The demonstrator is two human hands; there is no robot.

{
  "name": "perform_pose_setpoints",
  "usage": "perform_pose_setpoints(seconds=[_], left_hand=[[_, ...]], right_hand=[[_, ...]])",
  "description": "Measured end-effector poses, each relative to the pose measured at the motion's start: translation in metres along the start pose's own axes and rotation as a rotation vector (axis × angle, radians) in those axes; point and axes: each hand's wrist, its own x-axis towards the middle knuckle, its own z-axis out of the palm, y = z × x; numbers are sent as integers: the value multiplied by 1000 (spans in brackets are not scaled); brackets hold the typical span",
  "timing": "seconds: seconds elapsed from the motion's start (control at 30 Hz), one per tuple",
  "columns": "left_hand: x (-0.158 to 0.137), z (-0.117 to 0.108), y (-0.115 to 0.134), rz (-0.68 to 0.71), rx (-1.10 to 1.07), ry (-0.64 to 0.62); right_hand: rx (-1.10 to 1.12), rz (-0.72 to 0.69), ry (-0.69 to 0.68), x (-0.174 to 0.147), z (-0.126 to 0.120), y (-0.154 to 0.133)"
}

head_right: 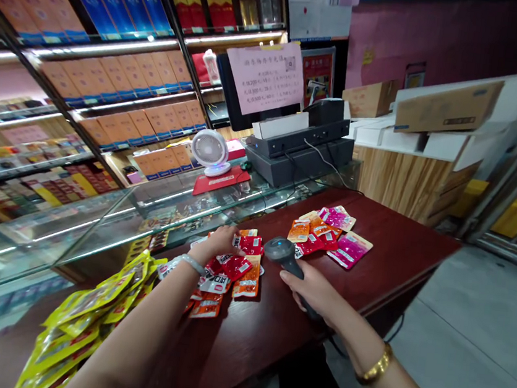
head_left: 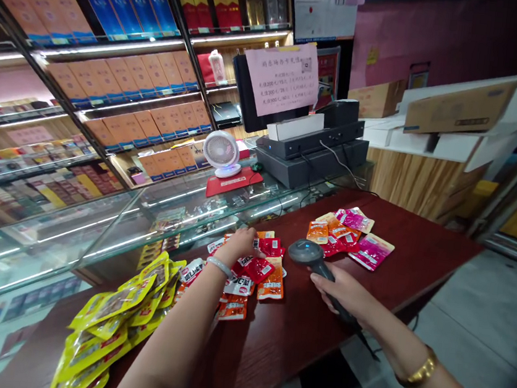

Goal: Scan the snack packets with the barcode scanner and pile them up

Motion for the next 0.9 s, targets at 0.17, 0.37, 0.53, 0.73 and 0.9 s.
perform_pose_setpoints(seconds=[0.17,0.37,0.53,0.73,0.9], left_hand=[[-8,-6,15,2,23,118],[-15,-20,31,-53,-174,82],[-9,-22,35,-29,-217,125],[13,-12,50,60,-413,128],[41,-9,84,193,-910,68]], right_hand=[[0,-31,-9,2,2,-7],[4,3,44,5,6,-18],[62,-22,102,6,3,-19],[63,-47,118,0,-6,-21],[71,-40,133,-3,-9,-19]])
